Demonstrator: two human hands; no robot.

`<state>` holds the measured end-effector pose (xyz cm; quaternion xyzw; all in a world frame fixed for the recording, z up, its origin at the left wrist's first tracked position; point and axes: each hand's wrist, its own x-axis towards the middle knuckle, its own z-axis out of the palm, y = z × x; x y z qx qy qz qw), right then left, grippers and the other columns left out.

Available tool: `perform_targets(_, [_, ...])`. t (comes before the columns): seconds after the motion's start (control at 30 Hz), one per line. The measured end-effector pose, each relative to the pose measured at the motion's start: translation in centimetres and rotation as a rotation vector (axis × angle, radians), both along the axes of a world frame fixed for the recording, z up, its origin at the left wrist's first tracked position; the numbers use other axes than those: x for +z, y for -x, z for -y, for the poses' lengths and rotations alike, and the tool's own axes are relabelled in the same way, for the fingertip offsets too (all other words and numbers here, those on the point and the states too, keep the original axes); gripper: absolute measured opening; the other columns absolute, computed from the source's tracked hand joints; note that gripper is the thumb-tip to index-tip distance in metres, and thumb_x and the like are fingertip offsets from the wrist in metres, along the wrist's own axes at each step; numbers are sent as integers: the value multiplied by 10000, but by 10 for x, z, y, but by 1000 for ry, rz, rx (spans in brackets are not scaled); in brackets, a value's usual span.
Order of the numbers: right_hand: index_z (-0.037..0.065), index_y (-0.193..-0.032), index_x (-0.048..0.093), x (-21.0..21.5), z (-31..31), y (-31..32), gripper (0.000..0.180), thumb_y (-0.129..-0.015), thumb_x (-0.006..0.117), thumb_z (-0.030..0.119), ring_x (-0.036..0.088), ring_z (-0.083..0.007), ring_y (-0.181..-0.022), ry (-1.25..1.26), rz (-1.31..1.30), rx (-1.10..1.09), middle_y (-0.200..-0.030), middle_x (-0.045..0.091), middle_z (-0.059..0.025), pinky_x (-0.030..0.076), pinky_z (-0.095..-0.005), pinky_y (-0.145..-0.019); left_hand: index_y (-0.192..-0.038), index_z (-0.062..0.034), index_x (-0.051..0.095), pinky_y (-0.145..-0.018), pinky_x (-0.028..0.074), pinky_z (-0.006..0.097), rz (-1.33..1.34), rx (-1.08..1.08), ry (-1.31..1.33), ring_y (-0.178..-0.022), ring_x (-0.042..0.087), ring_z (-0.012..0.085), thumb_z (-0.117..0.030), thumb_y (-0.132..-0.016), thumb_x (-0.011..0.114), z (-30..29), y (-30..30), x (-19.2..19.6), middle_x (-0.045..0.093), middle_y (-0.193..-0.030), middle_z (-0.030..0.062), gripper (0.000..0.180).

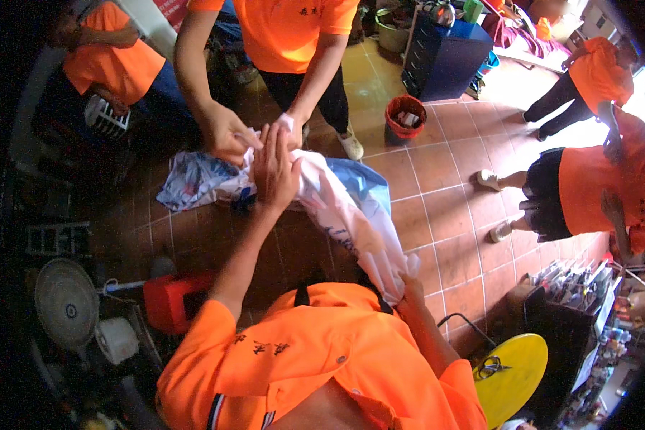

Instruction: The person holds a piece of blue patterned fabric while another person uses scissors to cut it. The person then handles a pink piece of fabric, unfolding and inspecting it with others in the room. The task involves cutting and handling fabric pieces in a group setting.

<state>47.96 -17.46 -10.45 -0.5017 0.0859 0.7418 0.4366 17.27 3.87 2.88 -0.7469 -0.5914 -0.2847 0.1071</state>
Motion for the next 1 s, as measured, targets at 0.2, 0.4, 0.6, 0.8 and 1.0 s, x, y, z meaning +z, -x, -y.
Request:
perform_targets(0.2, [-29, -1149, 451, 31, -2, 7, 359, -857, 511, 171, 590, -313, -879, 34, 76, 0, -1015, 566, -163, 522, -425, -708, -1052, 11, 529, -743, 428, 391, -263, 263, 31, -820, 547, 287, -353, -702, 712, -39, 8, 27, 550, -915, 143, 536])
perform_targets(0.4, [-73, -1193, 397, 28, -11, 1, 399, -879, 485, 158, 590, -331, -923, 44, 38, -67, -1055, 550, -206, 516, -445, -785, -800, -75, 630, -646, 442, 409, -74, 23, -162, -738, 565, 291, -231, -743, 644, -45, 27, 14, 539, -765, 84, 166])
perform_targets(0.6, [-79, -1211, 367, 16, -24, -15, 426, -879, 474, 165, 584, -348, -932, 43, 29, -33, -1075, 539, -213, 507, -469, -803, -858, -62, 624, -730, 440, 399, -269, -133, -274, -793, 574, 285, -101, -760, 604, -62, 44, 23, 568, -802, 89, 107])
perform_targets(0.8, [-60, -1225, 362, 32, -49, -34, 427, -876, 476, 159, 585, -342, -924, 97, 20, 0, -1057, 543, -212, 509, -473, -783, -862, 0, 567, -745, 441, 432, 86, -178, -344, -821, 572, 330, -52, -846, 515, -82, 36, 15, 593, -830, 159, 75])
perform_targets(1.0, [-36, -1224, 380, 4, -58, -58, 427, -876, 473, 193, 589, -343, -901, 123, 58, 113, -1049, 547, -198, 517, -469, -709, -827, -26, 551, -617, 436, 412, 363, 53, -262, -726, 559, 339, -157, -877, 491, -95, -27, 13, 566, -768, 152, 153])
